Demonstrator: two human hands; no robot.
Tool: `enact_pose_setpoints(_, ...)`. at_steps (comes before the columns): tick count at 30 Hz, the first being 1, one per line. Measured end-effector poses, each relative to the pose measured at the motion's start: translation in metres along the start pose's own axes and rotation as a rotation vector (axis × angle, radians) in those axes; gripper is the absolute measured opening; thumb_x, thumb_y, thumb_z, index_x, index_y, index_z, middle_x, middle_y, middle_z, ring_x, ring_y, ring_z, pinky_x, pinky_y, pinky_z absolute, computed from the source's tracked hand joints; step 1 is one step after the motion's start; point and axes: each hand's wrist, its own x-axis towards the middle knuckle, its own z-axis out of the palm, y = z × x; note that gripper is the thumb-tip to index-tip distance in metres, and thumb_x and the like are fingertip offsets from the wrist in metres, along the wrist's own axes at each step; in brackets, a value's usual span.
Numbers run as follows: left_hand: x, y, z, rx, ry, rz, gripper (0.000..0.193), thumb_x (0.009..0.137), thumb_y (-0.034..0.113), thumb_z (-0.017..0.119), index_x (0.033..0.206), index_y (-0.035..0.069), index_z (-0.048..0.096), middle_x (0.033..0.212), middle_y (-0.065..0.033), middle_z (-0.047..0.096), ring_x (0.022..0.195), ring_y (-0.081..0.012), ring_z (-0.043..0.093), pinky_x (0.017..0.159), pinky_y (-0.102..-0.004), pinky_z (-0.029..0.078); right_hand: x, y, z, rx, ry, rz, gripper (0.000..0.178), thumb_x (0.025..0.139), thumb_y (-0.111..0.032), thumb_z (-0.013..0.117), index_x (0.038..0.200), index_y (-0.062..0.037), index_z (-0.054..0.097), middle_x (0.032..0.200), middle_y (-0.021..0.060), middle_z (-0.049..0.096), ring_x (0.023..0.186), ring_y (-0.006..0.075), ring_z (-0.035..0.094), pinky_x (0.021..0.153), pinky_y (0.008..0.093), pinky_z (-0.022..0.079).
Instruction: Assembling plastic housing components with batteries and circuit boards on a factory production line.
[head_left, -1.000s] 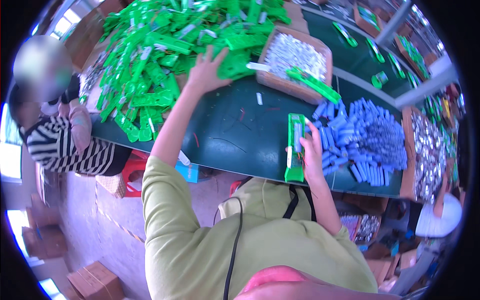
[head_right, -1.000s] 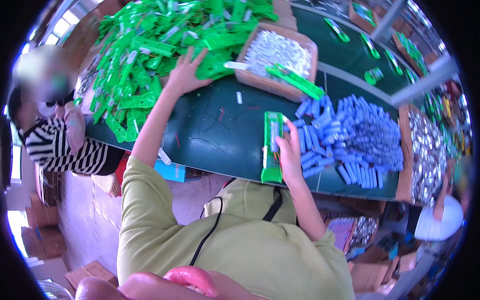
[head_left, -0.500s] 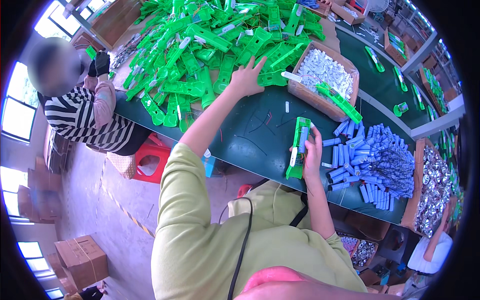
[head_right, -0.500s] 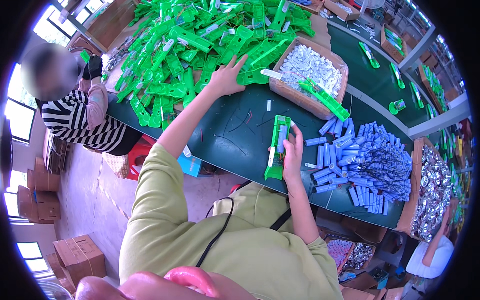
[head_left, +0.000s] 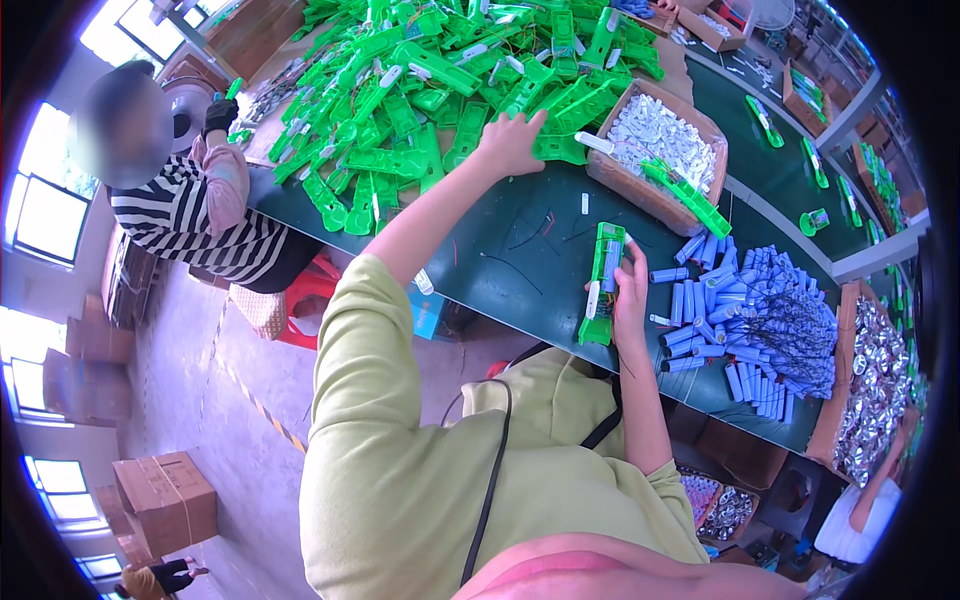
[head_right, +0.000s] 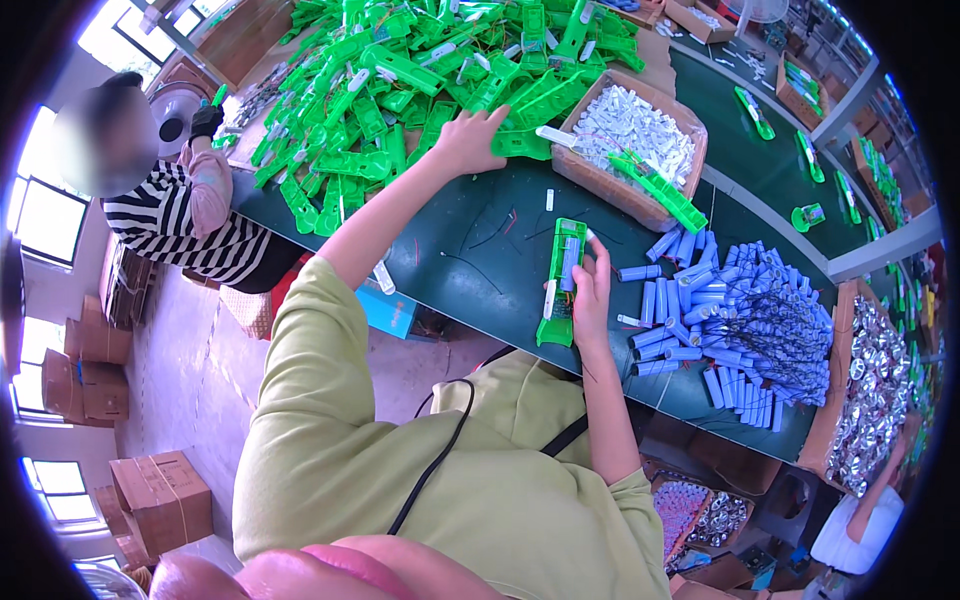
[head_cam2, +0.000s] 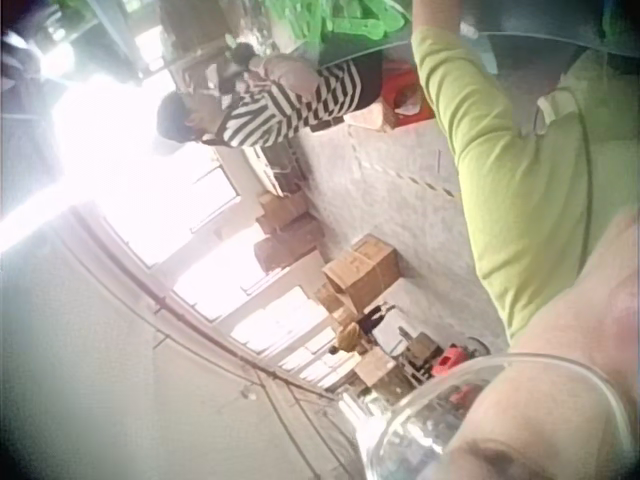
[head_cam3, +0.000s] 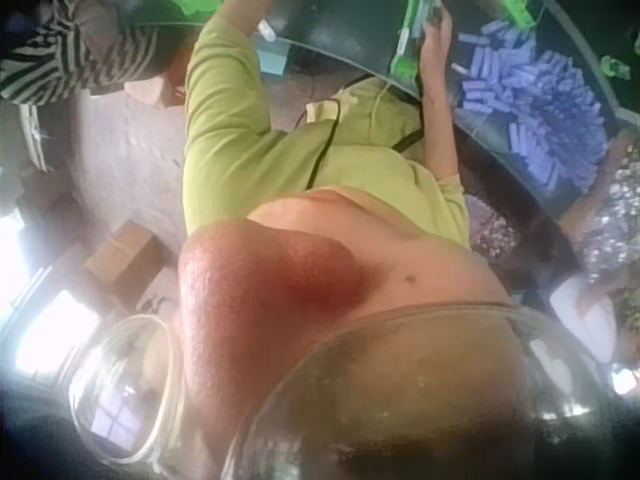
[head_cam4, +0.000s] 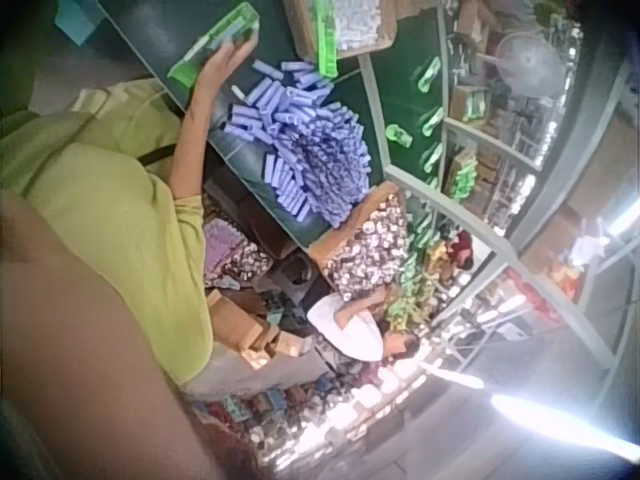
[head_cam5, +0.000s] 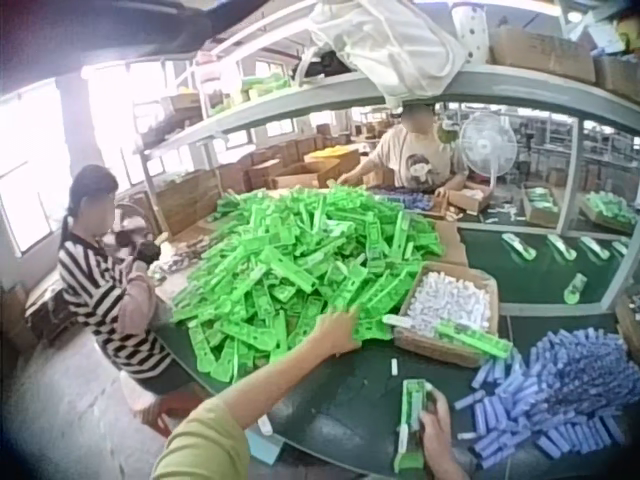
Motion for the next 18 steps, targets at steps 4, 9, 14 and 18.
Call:
enact_pose_setpoints(4, 0.006, 0.002, -0.009, 0.092, -0.115, 0.057, 0.094, 0.064, 0.037, 0.070, 0.143, 0.028, 0.020, 0.137, -0.0195, 0.037, 0.115, -0.0423, 0.046, 0.090, -0.0492, 0.045, 0.001, 0.000, 0.004, 0.029, 0.018, 0.008, 0.048, 0.084, -0.007, 0.037, 0.132, -0.0048, 0.032, 0.100, 0.0124, 0.054, 0.066, 0.0169, 0.059, 0.057, 0.0278, 0.053)
enact_pose_setpoints(9, 0.009, -0.014, 0.006, 0.094, -0.055, 0.199, 0.086, 0.063, 0.033, 0.069, 0.139, 0.027, 0.029, 0.133, -0.0181, 0.043, 0.113, -0.0392, 0.050, 0.090, -0.0453, 0.046, -0.002, 0.001, 0.002, 0.004, -0.044, 0.030, 0.048, 0.085, -0.006, 0.037, 0.133, -0.0072, 0.032, 0.100, 0.0108, 0.054, 0.068, 0.0158, 0.059, 0.058, 0.0270, 0.053)
enact_pose_setpoints(14, -0.001, -0.022, -0.006, -0.075, 0.061, 0.191, 0.065, 0.063, 0.028, 0.064, 0.125, 0.020, 0.047, 0.109, -0.0136, 0.060, 0.094, -0.0332, 0.059, 0.081, -0.0430, 0.049, -0.003, 0.008, 0.000, 0.021, -0.041, 0.009, 0.048, 0.086, -0.004, 0.036, 0.134, -0.0075, 0.031, 0.100, 0.0100, 0.054, 0.067, 0.0144, 0.058, 0.059, 0.0267, 0.053)
enact_pose_setpoints(18, -0.011, -0.019, -0.015, -0.138, 0.022, 0.154, 0.066, 0.062, 0.028, 0.066, 0.125, 0.018, 0.048, 0.104, -0.0165, 0.061, 0.090, -0.0351, 0.060, 0.079, -0.0436, 0.048, -0.004, 0.005, 0.000, 0.051, -0.036, 0.043, 0.049, 0.087, -0.002, 0.041, 0.134, -0.0060, 0.031, 0.098, 0.0097, 0.056, 0.072, 0.0123, 0.058, 0.060, 0.0270, 0.053)
